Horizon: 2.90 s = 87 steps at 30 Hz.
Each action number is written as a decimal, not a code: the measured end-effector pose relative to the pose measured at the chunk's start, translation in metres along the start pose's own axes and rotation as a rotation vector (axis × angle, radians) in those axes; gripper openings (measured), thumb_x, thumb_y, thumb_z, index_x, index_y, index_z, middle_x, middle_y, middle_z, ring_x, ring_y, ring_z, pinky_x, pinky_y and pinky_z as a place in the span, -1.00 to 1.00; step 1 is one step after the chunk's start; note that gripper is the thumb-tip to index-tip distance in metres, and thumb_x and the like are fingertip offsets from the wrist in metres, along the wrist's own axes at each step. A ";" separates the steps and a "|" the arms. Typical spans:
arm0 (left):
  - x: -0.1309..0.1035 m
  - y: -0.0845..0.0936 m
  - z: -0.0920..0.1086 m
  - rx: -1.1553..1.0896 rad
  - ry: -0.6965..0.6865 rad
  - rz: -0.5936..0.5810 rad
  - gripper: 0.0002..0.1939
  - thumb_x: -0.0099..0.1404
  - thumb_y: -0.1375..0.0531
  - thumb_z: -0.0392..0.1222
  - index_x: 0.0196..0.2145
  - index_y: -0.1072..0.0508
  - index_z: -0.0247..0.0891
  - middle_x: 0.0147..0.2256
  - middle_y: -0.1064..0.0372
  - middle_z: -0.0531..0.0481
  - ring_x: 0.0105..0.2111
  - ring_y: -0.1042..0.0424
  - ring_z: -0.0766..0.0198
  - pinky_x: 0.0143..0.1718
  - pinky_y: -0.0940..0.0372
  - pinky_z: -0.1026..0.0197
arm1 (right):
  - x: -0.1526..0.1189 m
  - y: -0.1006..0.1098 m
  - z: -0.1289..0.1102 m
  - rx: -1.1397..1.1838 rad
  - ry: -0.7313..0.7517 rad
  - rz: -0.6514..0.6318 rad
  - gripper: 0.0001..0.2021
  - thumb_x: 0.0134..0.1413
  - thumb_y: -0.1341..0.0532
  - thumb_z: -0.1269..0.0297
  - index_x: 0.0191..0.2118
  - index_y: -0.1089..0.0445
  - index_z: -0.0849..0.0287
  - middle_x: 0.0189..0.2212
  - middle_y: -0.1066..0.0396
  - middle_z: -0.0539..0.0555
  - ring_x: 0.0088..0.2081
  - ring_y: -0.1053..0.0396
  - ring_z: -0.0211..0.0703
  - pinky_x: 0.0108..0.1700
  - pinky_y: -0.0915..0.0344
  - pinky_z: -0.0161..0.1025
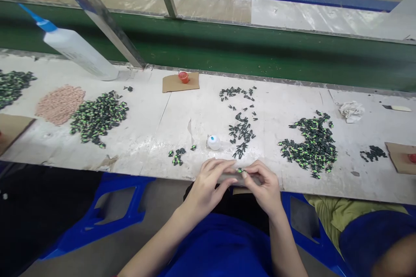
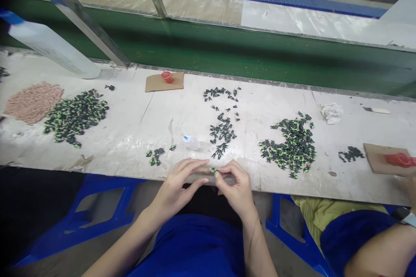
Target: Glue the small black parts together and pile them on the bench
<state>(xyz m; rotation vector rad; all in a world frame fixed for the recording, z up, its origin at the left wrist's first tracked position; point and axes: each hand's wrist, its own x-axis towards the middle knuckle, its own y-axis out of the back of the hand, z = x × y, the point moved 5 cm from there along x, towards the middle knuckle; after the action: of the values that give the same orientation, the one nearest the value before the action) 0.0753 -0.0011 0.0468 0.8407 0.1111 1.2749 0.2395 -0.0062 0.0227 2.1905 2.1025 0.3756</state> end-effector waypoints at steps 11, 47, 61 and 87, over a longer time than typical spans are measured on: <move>-0.004 0.050 -0.070 0.424 0.245 0.290 -0.85 0.32 -0.14 -0.21 -0.25 -0.53 -0.16 -0.29 -0.53 -0.11 -0.19 -0.37 -0.03 -0.21 -0.21 -0.04 | 0.013 0.056 0.000 -0.698 0.119 0.549 -0.58 0.11 -0.24 0.07 0.04 -0.40 0.19 -0.09 -0.35 0.28 0.02 -0.23 0.18 0.04 -0.23 0.21; -0.006 0.022 -0.071 0.061 0.345 -0.028 -0.62 0.23 -0.24 -0.25 0.00 -0.39 -0.07 -0.21 -0.57 0.01 -0.14 -0.49 0.11 -0.03 -0.08 -0.02 | 0.014 -0.034 0.009 0.009 -0.119 0.269 -0.76 -0.02 -0.28 0.13 -0.53 -0.39 0.18 -0.66 -0.31 -0.04 -0.61 -0.22 -0.27 -0.57 -0.20 -0.33; -0.005 0.022 -0.078 0.012 0.363 0.029 -0.71 0.20 -0.28 -0.22 -0.10 -0.43 -0.09 -0.33 -0.60 0.02 -0.19 -0.54 0.07 -0.03 -0.12 -0.14 | 0.019 -0.040 0.008 -0.094 -0.118 0.188 -0.71 0.02 -0.26 0.10 -0.56 -0.35 0.20 -0.67 -0.25 -0.05 -0.60 -0.18 -0.29 -0.56 -0.16 -0.33; -0.002 0.023 -0.081 0.003 0.457 0.009 -0.69 0.11 -0.34 -0.25 -0.16 -0.47 -0.12 -0.34 -0.61 0.05 -0.19 -0.55 0.06 0.02 -0.09 -0.11 | 0.019 -0.039 0.010 -0.116 -0.092 0.206 -0.65 0.04 -0.24 0.10 -0.63 -0.24 0.18 -0.69 -0.14 -0.10 -0.61 -0.09 -0.34 -0.57 -0.07 -0.36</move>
<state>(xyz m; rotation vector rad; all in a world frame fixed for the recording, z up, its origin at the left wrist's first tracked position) 0.0152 0.0377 0.0029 0.5398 0.4730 1.4581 0.2042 0.0163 0.0066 2.3140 1.7691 0.3931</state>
